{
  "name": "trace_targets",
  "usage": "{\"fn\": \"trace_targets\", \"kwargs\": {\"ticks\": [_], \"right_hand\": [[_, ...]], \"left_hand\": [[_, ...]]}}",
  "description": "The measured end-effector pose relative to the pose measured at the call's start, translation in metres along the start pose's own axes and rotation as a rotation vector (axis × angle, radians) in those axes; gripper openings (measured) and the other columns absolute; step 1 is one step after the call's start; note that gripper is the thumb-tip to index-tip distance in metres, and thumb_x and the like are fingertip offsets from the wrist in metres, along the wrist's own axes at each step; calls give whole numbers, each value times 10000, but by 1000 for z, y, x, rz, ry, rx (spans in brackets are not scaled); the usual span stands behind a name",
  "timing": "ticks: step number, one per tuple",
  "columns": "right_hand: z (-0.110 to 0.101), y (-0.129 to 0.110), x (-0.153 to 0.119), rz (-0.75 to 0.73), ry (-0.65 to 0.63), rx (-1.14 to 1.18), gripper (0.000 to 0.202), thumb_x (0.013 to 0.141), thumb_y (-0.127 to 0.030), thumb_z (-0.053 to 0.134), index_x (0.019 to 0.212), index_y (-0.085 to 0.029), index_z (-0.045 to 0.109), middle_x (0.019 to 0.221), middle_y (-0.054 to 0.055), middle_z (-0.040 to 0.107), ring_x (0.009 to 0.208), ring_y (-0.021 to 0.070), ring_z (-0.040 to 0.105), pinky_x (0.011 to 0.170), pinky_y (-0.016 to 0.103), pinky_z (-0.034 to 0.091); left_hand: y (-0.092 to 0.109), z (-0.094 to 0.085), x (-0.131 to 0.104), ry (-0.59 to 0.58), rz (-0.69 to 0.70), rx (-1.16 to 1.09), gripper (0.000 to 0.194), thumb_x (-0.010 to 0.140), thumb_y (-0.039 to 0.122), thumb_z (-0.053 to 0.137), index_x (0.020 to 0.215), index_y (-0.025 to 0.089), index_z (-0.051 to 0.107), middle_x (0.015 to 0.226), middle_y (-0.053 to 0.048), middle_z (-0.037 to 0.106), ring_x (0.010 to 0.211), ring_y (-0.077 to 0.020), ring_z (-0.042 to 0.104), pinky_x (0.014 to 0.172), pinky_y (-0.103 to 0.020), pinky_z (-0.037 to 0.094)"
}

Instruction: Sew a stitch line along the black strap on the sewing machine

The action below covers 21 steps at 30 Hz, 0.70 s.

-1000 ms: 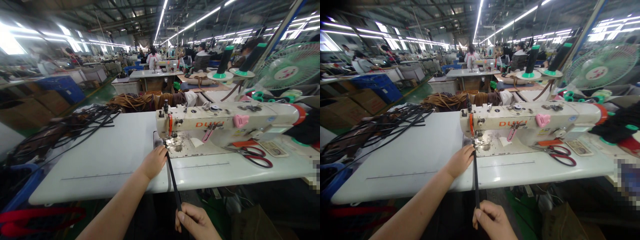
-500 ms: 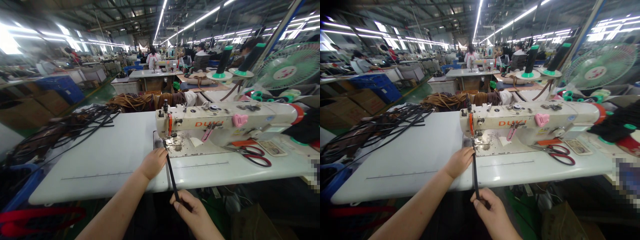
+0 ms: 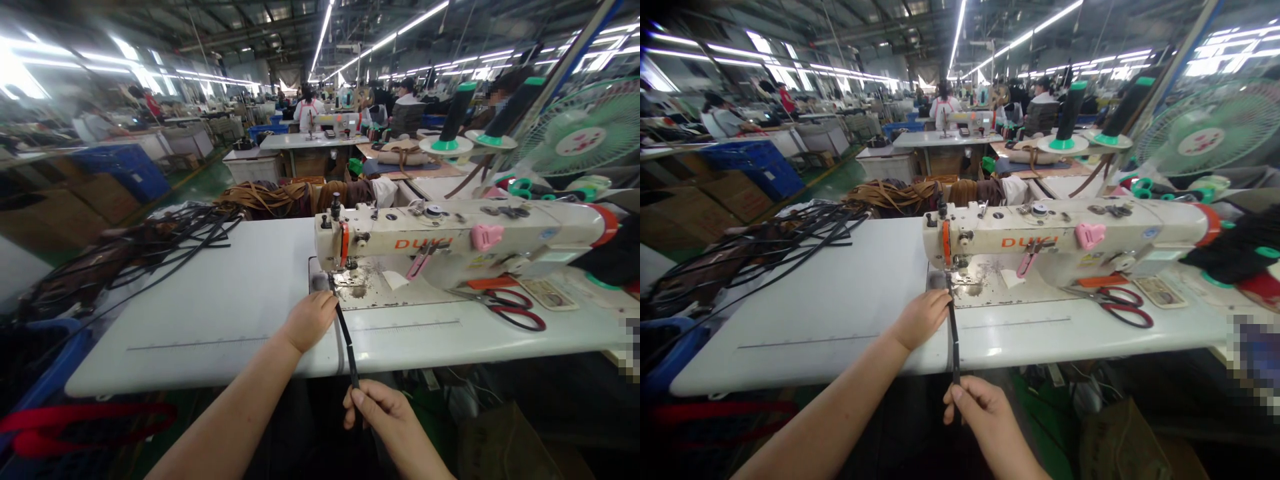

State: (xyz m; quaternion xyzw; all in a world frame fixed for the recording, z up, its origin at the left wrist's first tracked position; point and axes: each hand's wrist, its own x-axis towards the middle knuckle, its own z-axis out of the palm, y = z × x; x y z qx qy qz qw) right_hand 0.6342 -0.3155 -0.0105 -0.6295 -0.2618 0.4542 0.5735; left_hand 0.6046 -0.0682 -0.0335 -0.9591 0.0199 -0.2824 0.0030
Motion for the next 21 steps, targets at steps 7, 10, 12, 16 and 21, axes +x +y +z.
{"fn": "trace_targets", "kwargs": {"ticks": [7,10,12,16,21], "right_hand": [[-1,0,-4,4,-14,-2,536,929,-684,647,777,-180,748,689,42,705,662,175,553,646,287,393],[-2,-1,-6,-2,-16,-16,537,938,-668,647,732,-181,738,679,40,697,668,176,554,656,289,394],[-3,0,-7,-2,-18,-18,542,947,-662,639,722,-180,738,682,42,696,678,181,567,666,293,399],[-6,3,-7,2,-29,-12,525,951,-646,640,742,-176,747,694,44,695,701,191,595,684,297,413],[-4,7,-3,-19,-28,-42,516,931,-672,625,784,-182,692,704,37,679,709,199,615,705,297,458]], "left_hand": [[0,-1,0,-2,1,3,160,1026,181,493,1020,155,650,1102,-140,715,1028,-239,710,948,-395,610],[-1,-1,-1,-17,-4,-6,163,1030,188,492,1050,154,650,1119,-141,710,1051,-241,705,965,-399,603],[-2,0,-1,-26,-6,-13,166,1031,188,492,1070,158,650,1129,-138,707,1071,-241,700,979,-402,597],[-2,1,-1,-29,10,-11,169,1031,175,486,1069,146,648,1132,-143,702,1082,-240,697,989,-395,594],[-2,3,-1,-53,-24,-10,162,1025,169,500,1112,143,634,1150,-136,699,1117,-237,690,1032,-394,578]]}}
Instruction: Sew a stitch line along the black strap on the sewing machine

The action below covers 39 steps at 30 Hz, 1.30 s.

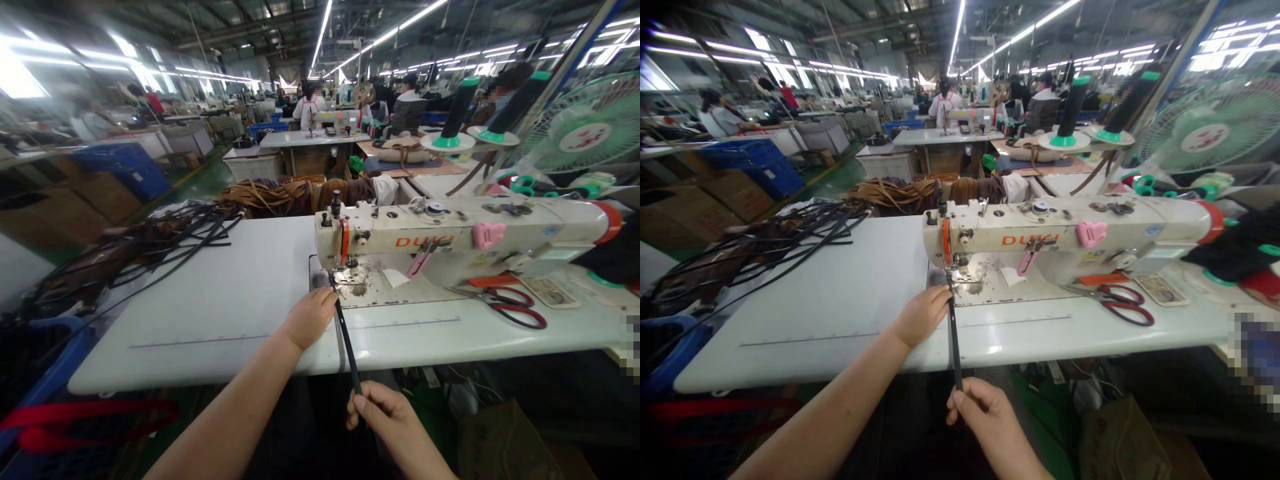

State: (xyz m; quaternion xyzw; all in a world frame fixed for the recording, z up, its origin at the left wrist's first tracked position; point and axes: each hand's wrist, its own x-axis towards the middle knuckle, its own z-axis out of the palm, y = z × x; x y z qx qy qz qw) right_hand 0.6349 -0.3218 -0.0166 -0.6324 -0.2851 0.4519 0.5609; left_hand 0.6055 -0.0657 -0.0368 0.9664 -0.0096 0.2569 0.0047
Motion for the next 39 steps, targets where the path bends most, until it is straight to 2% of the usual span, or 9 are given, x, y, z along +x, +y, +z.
{"fn": "trace_targets", "kwargs": {"ticks": [8,12,16,20,23,26,30,34,39], "right_hand": [[-7,9,-5,-72,209,-616,332,982,-369,513,1204,-208,699,1041,115,755,942,280,723,839,347,541],[-7,3,-1,-54,127,-700,372,996,-337,436,1058,-190,772,992,137,721,911,282,705,827,370,530],[-1,0,8,15,11,-393,328,930,-416,527,849,-189,749,852,90,689,828,241,664,750,336,497],[4,4,10,242,-119,22,485,840,-609,627,1071,-185,675,736,26,658,649,197,644,537,248,372],[4,9,7,240,-47,-71,589,872,-727,534,1081,-188,649,718,27,640,601,209,634,511,269,370],[1,10,5,138,78,-378,531,950,-688,464,973,-198,669,880,111,718,836,288,698,738,367,488],[1,11,6,86,29,-388,587,991,-727,407,869,-207,652,809,80,687,796,256,670,757,358,479],[8,12,8,160,-46,61,707,887,-885,462,888,-195,617,554,-53,468,461,125,466,467,236,311],[11,4,5,226,-49,378,614,815,-778,723,801,-184,572,479,-131,289,412,43,160,423,195,134]], "left_hand": [[-1,3,-2,3,-103,-107,258,1013,196,538,1264,142,569,1255,-153,668,1191,-254,669,1061,-422,570],[-2,6,-3,11,-123,-140,265,1018,179,521,1279,151,557,1266,-150,655,1195,-253,664,1069,-432,563],[-3,7,-3,18,-143,-160,290,1016,107,444,1277,154,561,1263,-145,650,1179,-237,665,1067,-419,562],[-2,5,-3,40,-132,-151,376,957,13,407,1281,120,565,1272,-162,648,1184,-244,656,1083,-421,550],[-2,4,-3,53,-134,-155,419,914,-23,398,1272,108,571,1268,-169,650,1167,-249,657,1066,-423,558],[-1,3,-2,57,-147,-167,439,894,-33,392,1261,117,582,1261,-165,652,1162,-249,655,1071,-429,553],[-1,4,-1,49,-147,-173,421,898,-20,402,1248,121,589,1241,-162,654,1146,-247,657,1074,-432,548],[-2,4,-2,38,-150,-182,416,901,-10,411,1255,121,586,1251,-167,647,1155,-247,652,1079,-435,544],[-2,4,-1,28,-154,-188,425,892,-19,401,1244,123,592,1245,-165,647,1155,-249,650,1069,-439,549]]}}
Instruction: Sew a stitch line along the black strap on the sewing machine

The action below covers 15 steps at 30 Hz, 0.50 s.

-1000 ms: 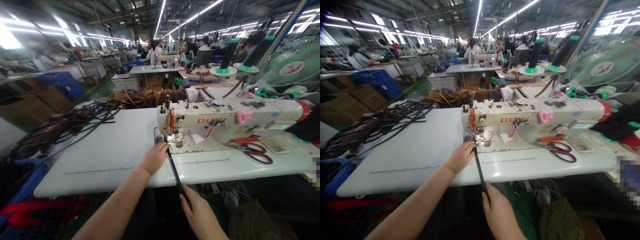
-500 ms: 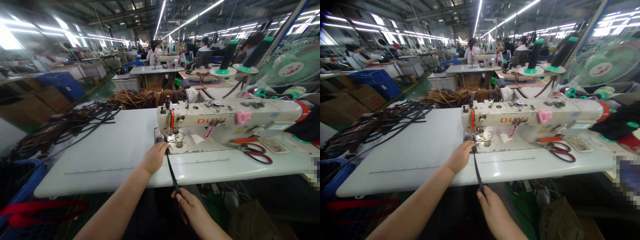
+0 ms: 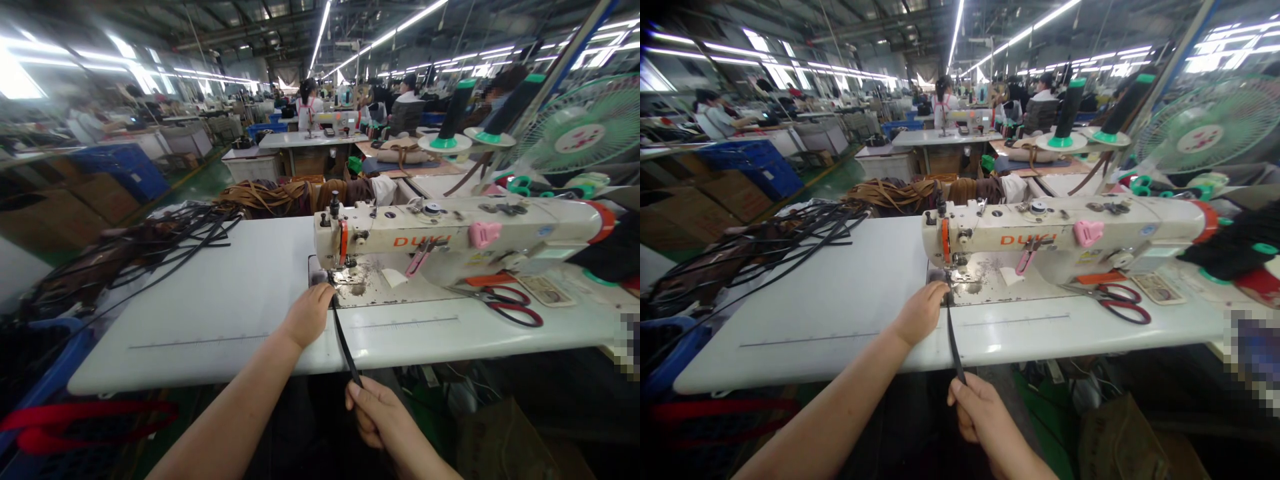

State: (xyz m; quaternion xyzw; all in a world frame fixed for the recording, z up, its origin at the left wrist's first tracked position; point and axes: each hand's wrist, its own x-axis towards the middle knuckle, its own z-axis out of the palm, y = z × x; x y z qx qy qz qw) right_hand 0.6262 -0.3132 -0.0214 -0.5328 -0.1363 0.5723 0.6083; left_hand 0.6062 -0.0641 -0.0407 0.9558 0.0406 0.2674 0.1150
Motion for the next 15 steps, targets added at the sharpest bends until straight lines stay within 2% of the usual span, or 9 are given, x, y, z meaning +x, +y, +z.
{"fn": "trace_targets", "kwargs": {"ticks": [2,5,7,9,12,13,15], "right_hand": [[2,-8,-3,0,-27,57,585,815,-733,757,777,-183,562,467,-139,255,422,39,122,425,195,99],[5,-21,-7,7,-76,112,564,846,-720,713,765,-185,553,480,-144,207,423,37,90,427,198,79],[6,-23,-8,-9,-63,19,545,884,-725,636,822,-187,573,490,-138,226,413,46,117,420,198,118],[3,-20,-7,-24,-24,-249,486,939,-677,544,929,-194,601,478,-112,323,379,75,242,412,210,213],[-7,-7,-2,-78,109,-719,314,962,-462,494,1095,-204,612,590,-14,568,464,155,533,480,257,384],[-11,-2,-1,-95,165,-793,291,947,-396,484,1133,-206,602,693,25,637,501,163,582,502,267,414],[-16,7,4,-101,226,-763,285,922,-340,464,1156,-211,564,908,76,692,498,146,613,505,270,441]], "left_hand": [[0,0,0,4,1,-1,423,891,-20,397,1239,117,593,1242,-168,648,1153,-252,648,1067,-444,551],[-1,0,0,3,4,-7,434,893,-17,399,1262,119,584,1255,-169,646,1165,-253,645,1073,-453,548],[-1,1,0,1,4,-8,438,899,-13,398,1273,125,579,1259,-166,646,1169,-252,645,1074,-457,548],[-2,1,0,2,0,-7,434,901,-13,397,1268,128,580,1254,-165,647,1164,-253,648,1071,-460,550],[-2,1,-1,-3,-3,-10,445,894,-17,401,1272,139,576,1248,-157,646,1162,-254,650,1073,-465,549],[-2,1,-1,-6,-4,-12,453,892,-20,402,1279,142,573,1249,-154,644,1165,-254,649,1073,-464,548],[-2,2,-1,-8,-8,-14,456,894,-20,406,1288,141,568,1256,-153,640,1170,-251,647,1073,-455,549]]}}
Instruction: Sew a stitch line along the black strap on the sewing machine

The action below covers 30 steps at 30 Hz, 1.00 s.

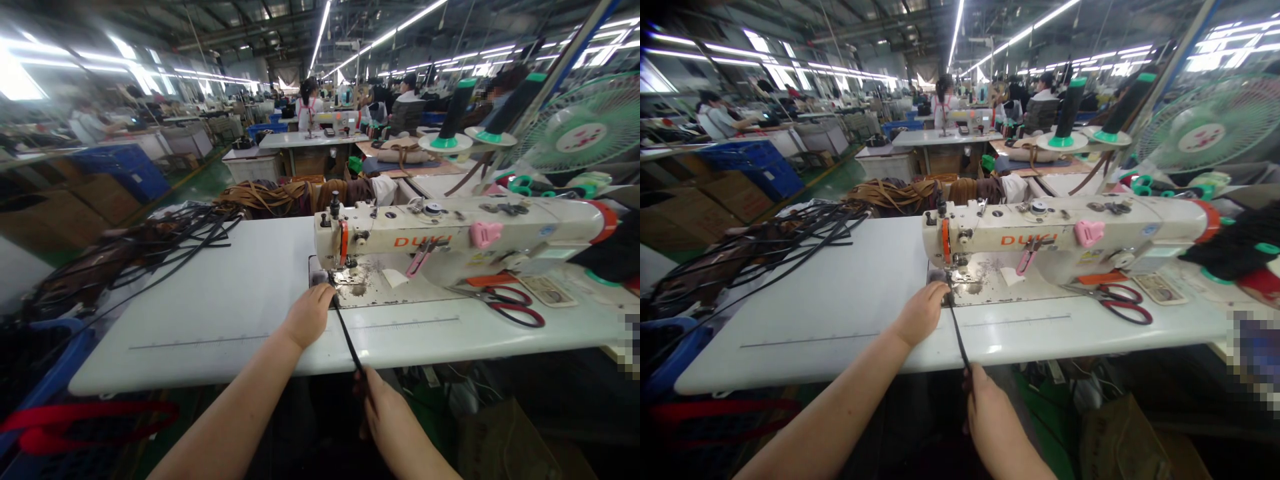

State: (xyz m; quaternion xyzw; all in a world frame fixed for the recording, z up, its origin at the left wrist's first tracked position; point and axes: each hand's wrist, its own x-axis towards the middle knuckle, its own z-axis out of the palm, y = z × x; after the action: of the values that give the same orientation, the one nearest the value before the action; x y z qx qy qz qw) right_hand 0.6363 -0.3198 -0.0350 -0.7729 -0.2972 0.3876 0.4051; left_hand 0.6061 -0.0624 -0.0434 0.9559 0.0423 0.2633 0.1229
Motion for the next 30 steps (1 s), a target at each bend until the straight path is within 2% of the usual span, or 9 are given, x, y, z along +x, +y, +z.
{"fn": "trace_targets", "kwargs": {"ticks": [3,6,8,11,14,16,18,22,30], "right_hand": [[4,5,2,15,-8,284,236,933,-429,476,1045,-221,498,989,70,692,469,124,620,473,250,426],[1,-1,-1,2,-19,482,358,926,-574,570,936,-226,490,857,47,714,543,151,629,472,231,374],[-4,-7,-5,-40,-43,434,403,950,-609,565,877,-213,558,753,44,718,645,190,656,572,263,446],[-12,-11,-9,-118,-27,144,402,977,-547,527,816,-204,663,715,59,727,784,250,691,777,340,497],[-11,-6,-6,-61,56,-39,339,948,-466,513,1060,-206,699,700,50,730,699,253,685,717,356,486],[-7,-4,-3,43,41,85,388,929,-480,498,1168,-204,626,690,36,725,592,229,648,604,330,457],[-3,-5,-1,124,-29,313,382,898,-533,543,1102,-212,582,762,48,744,583,208,638,528,282,404],[-5,-15,-6,52,-28,550,420,851,-605,710,886,-197,618,814,57,739,733,195,635,650,271,436],[-13,-15,-11,-159,-144,225,514,882,-692,662,892,-205,827,770,67,712,828,264,646,827,377,475]], "left_hand": [[0,0,0,-3,-11,2,448,895,-18,411,1285,138,568,1262,-153,636,1173,-248,643,1077,-442,545],[0,0,0,-10,-13,9,444,897,-15,412,1284,138,566,1259,-151,635,1179,-248,639,1081,-441,541],[1,-1,1,-13,0,12,431,901,-11,413,1282,124,564,1255,-157,633,1182,-254,635,1078,-440,543],[2,-1,1,-13,10,16,414,898,-12,418,1265,108,570,1247,-167,635,1181,-262,632,1066,-440,551],[2,-1,1,-6,-7,16,423,898,-14,412,1266,119,572,1239,-163,639,1175,-259,635,1053,-441,559],[2,-2,1,-2,-6,19,423,903,-11,407,1272,117,568,1236,-163,638,1173,-260,636,1048,-440,561],[2,-2,1,-4,-2,22,416,906,-8,406,1268,119,567,1231,-161,638,1168,-260,638,1048,-439,561],[3,-3,1,-14,-25,14,418,899,-5,417,1252,151,577,1236,-146,635,1154,-251,648,1048,-437,560],[3,-4,2,-24,-42,-15,430,881,-13,418,1252,145,567,1233,-149,633,1147,-257,643,1037,-446,564]]}}
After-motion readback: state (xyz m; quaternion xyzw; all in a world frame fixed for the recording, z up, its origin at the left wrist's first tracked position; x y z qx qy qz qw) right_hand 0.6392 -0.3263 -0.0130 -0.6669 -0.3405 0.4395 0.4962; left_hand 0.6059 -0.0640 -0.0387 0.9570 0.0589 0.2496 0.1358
